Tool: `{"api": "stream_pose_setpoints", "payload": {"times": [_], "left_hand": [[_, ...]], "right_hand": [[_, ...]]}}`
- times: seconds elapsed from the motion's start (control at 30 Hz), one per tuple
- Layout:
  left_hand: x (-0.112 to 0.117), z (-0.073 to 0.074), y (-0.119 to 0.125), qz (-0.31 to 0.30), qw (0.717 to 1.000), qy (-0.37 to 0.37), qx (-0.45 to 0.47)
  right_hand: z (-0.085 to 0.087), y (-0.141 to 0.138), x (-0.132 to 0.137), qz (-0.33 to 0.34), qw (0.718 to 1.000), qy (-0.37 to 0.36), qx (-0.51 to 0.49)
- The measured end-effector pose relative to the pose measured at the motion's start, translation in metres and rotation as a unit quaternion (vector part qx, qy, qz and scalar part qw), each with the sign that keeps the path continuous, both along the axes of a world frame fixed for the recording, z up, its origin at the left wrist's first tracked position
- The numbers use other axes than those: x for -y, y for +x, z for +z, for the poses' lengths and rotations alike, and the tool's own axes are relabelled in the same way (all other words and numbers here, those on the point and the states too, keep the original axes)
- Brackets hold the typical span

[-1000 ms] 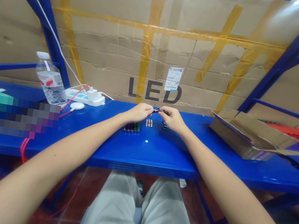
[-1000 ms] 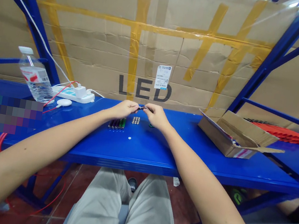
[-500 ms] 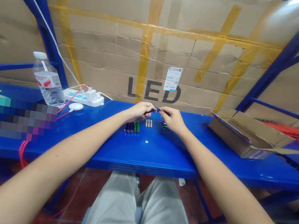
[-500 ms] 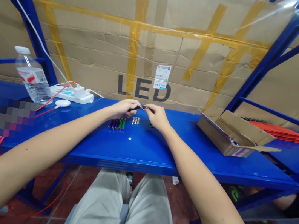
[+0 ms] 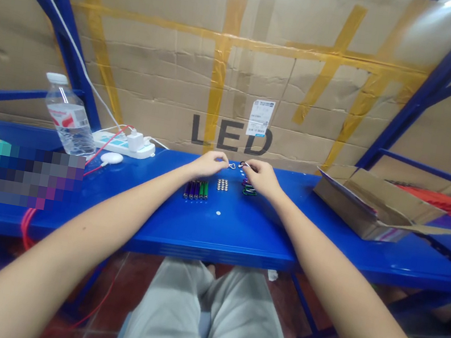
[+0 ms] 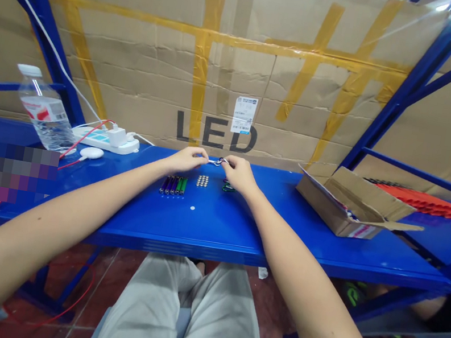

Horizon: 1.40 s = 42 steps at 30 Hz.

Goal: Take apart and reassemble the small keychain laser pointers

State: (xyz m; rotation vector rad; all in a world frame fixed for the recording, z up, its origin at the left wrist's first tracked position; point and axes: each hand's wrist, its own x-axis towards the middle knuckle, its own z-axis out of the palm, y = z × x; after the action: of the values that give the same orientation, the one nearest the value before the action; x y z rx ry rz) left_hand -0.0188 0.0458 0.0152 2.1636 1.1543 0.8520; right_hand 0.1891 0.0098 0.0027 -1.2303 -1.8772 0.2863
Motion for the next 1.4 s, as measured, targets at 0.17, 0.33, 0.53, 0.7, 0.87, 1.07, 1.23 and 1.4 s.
{"api": "stream_pose_setpoints", "payload": {"times": [0.17,0.33,0.53,0.7,0.87,1.07,1.23,1.4], "left_hand": [[-0.019,-0.001,-0.001,-0.072,0.938,0.214,-0.263],[-0.033,0.005,0.01,-0.153,0.871,0.26,-0.388],[-0.038,0.009,0.018,-0.181,0.857,0.263,-0.404],[-0.036,0.009,0.019,-0.181,0.861,0.255,-0.401],[-0.035,0.01,0.019,-0.17,0.866,0.247,-0.399],[-0.036,0.012,0.014,-0.151,0.865,0.249,-0.409],[-0.036,0.009,0.012,-0.121,0.871,0.221,-0.422],[-0.033,0.011,0.013,-0.123,0.869,0.218,-0.427]], "right_hand": [[0.001,0.006,-0.004,-0.006,1.0,0.013,0.019],[0.001,0.007,-0.005,-0.011,1.0,0.007,0.028],[0.003,0.008,-0.005,-0.006,0.999,0.014,0.039],[0.002,0.008,-0.006,0.003,0.999,0.007,0.039],[0.001,0.009,-0.007,0.003,0.999,-0.001,0.048],[0.001,0.009,-0.007,-0.002,0.999,-0.014,0.045],[0.001,0.009,-0.007,0.001,0.999,-0.02,0.043],[0.001,0.01,-0.007,0.003,0.999,-0.024,0.047]]}}
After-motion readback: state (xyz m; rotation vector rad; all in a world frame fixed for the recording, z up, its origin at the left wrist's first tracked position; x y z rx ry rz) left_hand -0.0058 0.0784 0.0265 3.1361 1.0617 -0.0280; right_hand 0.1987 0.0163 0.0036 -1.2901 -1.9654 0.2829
